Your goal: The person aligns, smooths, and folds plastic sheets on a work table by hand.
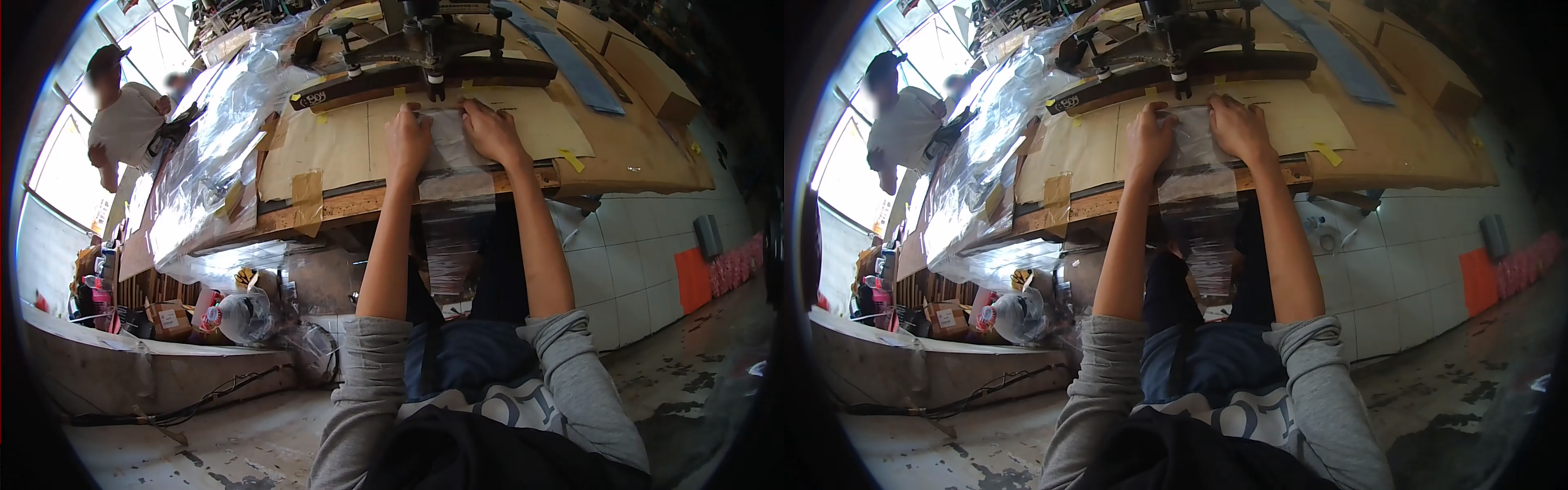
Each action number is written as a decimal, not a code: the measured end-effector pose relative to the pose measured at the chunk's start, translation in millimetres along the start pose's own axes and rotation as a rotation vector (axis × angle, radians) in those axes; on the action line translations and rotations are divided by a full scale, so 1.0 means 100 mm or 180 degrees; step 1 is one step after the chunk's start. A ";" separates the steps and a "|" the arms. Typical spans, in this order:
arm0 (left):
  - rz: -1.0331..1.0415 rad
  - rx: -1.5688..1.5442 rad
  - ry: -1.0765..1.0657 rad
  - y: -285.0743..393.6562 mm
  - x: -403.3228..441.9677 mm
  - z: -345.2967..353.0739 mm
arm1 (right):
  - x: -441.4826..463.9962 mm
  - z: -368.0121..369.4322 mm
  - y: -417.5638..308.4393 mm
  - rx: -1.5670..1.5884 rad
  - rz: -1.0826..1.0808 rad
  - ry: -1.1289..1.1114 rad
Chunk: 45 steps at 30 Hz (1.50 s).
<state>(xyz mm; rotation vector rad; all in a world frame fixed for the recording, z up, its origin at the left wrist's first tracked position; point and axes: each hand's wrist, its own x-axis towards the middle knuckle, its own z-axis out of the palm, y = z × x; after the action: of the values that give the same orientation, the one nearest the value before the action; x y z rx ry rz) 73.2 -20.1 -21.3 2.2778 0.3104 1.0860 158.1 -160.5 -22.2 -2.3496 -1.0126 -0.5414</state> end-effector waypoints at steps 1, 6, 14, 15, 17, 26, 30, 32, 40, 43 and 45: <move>0.0003 -0.0001 -0.0003 0.00 0.00 0.00 | 0.00 0.00 0.00 -0.0003 0.0014 -0.0011; 0.0052 -0.0007 0.0062 -0.01 0.00 0.02 | 0.00 -0.01 -0.02 -0.0002 0.0058 -0.0016; 0.0056 -0.0025 0.0020 0.00 0.01 0.00 | 0.01 -0.02 -0.02 -0.0019 0.0120 -0.0130; 0.0063 -0.0019 0.0025 0.00 0.01 0.00 | 0.01 -0.02 -0.02 -0.0032 0.0137 -0.0157; 0.0065 -0.0005 0.0024 0.00 0.01 0.00 | 0.01 -0.02 -0.02 0.0001 0.0123 -0.0108; 0.0086 0.0023 -0.0005 -0.01 -0.01 0.02 | 0.01 -0.01 -0.01 -0.0038 0.0023 -0.0073; 0.0172 0.0019 0.0027 -0.01 0.01 0.04 | 0.01 0.02 0.00 -0.0084 -0.0017 -0.0017; 0.0139 0.0028 -0.0007 -0.02 0.00 0.02 | 0.00 0.03 -0.01 -0.0042 -0.0058 0.0077; 0.0114 0.0011 -0.0009 -0.01 0.00 0.03 | -0.03 -0.03 -0.07 -0.0067 0.0026 0.0016; 0.0112 0.0035 -0.0001 -0.01 0.01 0.03 | -0.01 -0.03 -0.06 -0.0091 0.0040 0.0020; 0.0133 0.0029 0.0005 -0.01 0.00 0.03 | -0.01 -0.03 -0.06 -0.0087 0.0064 -0.0008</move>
<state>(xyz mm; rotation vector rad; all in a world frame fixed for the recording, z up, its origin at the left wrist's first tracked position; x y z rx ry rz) 75.7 -20.1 -23.7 2.3010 0.2700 1.1096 152.3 -159.4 -19.1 -2.3823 -0.9877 -0.5481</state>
